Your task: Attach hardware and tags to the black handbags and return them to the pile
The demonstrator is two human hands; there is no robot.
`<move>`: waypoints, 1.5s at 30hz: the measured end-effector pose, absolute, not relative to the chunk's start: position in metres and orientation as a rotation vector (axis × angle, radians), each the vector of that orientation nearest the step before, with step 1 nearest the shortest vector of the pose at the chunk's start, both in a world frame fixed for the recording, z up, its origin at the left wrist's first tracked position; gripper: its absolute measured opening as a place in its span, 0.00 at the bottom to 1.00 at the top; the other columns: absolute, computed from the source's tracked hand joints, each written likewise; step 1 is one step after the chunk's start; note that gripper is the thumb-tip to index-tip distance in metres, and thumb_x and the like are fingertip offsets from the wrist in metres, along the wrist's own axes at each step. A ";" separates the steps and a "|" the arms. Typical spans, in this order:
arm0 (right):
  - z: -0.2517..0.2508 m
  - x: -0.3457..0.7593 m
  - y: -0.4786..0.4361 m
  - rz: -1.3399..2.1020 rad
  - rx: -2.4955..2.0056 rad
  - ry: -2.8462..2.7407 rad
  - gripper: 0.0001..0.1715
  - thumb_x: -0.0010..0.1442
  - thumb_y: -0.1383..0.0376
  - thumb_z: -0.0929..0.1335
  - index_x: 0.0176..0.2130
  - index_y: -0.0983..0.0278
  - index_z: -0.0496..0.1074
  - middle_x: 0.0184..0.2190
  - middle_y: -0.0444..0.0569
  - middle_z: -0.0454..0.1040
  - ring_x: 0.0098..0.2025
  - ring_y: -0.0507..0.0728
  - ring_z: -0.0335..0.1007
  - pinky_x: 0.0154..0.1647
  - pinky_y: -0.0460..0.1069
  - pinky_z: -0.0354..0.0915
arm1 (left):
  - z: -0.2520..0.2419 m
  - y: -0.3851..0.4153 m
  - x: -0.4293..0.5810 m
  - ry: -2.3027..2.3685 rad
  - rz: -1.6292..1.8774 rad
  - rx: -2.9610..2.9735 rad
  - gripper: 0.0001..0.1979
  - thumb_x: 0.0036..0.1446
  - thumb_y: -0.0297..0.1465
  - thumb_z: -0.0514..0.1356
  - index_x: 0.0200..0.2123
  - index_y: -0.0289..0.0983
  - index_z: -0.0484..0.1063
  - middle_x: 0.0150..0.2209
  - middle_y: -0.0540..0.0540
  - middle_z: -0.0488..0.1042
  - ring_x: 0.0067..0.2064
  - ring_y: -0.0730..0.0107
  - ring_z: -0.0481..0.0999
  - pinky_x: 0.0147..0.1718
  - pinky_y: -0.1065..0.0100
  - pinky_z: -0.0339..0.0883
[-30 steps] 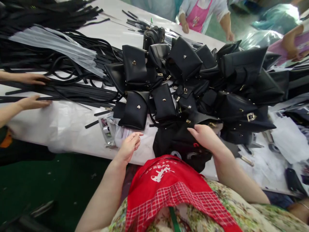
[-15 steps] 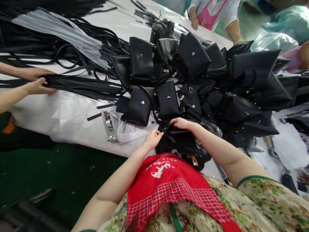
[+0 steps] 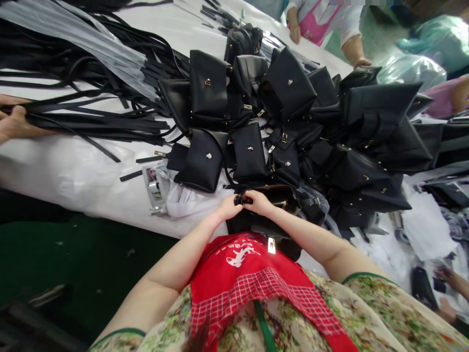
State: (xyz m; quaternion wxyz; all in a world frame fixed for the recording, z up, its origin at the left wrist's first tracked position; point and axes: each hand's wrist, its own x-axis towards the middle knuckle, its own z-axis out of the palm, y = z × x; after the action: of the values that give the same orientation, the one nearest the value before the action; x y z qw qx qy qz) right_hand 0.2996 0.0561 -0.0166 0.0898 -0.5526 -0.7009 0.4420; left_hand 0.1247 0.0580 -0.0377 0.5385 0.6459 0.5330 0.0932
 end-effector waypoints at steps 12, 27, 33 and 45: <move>-0.035 0.303 0.058 1.416 -1.772 -1.894 0.18 0.65 0.61 0.60 0.44 0.70 0.72 0.32 0.51 0.77 0.26 0.50 0.68 0.28 0.45 0.64 | -0.049 0.066 0.110 1.232 0.359 1.500 0.14 0.51 0.30 0.55 0.40 0.33 0.75 0.38 0.42 0.79 0.40 0.59 0.76 0.43 0.63 0.69; -0.027 0.288 0.057 1.250 -1.810 -2.018 0.11 0.61 0.69 0.65 0.40 0.64 0.77 0.44 0.54 0.76 0.49 0.57 0.70 0.54 0.52 0.61 | -0.057 0.065 0.106 1.242 0.376 1.566 0.15 0.53 0.31 0.52 0.38 0.34 0.75 0.38 0.41 0.79 0.41 0.57 0.76 0.45 0.59 0.69; -0.040 0.283 0.060 1.360 -1.823 -1.805 0.10 0.58 0.67 0.68 0.40 0.66 0.76 0.37 0.50 0.78 0.40 0.55 0.73 0.47 0.51 0.66 | -0.061 0.066 0.108 1.214 0.383 1.575 0.14 0.53 0.31 0.51 0.38 0.34 0.74 0.39 0.41 0.79 0.41 0.58 0.76 0.44 0.60 0.69; -0.030 0.294 0.064 1.742 -1.599 -1.785 0.15 0.59 0.62 0.66 0.44 0.67 0.74 0.40 0.50 0.78 0.40 0.53 0.74 0.44 0.48 0.67 | -0.064 0.068 0.108 1.246 0.430 1.528 0.13 0.54 0.32 0.50 0.31 0.35 0.74 0.33 0.44 0.78 0.36 0.62 0.75 0.38 0.64 0.69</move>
State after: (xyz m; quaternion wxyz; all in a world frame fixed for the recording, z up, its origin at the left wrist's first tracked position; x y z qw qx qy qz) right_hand 0.2938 0.0640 -0.0297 0.0896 -0.5375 -0.6001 0.5857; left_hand 0.1081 0.0683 -0.0640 0.5327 0.6409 0.5224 0.1803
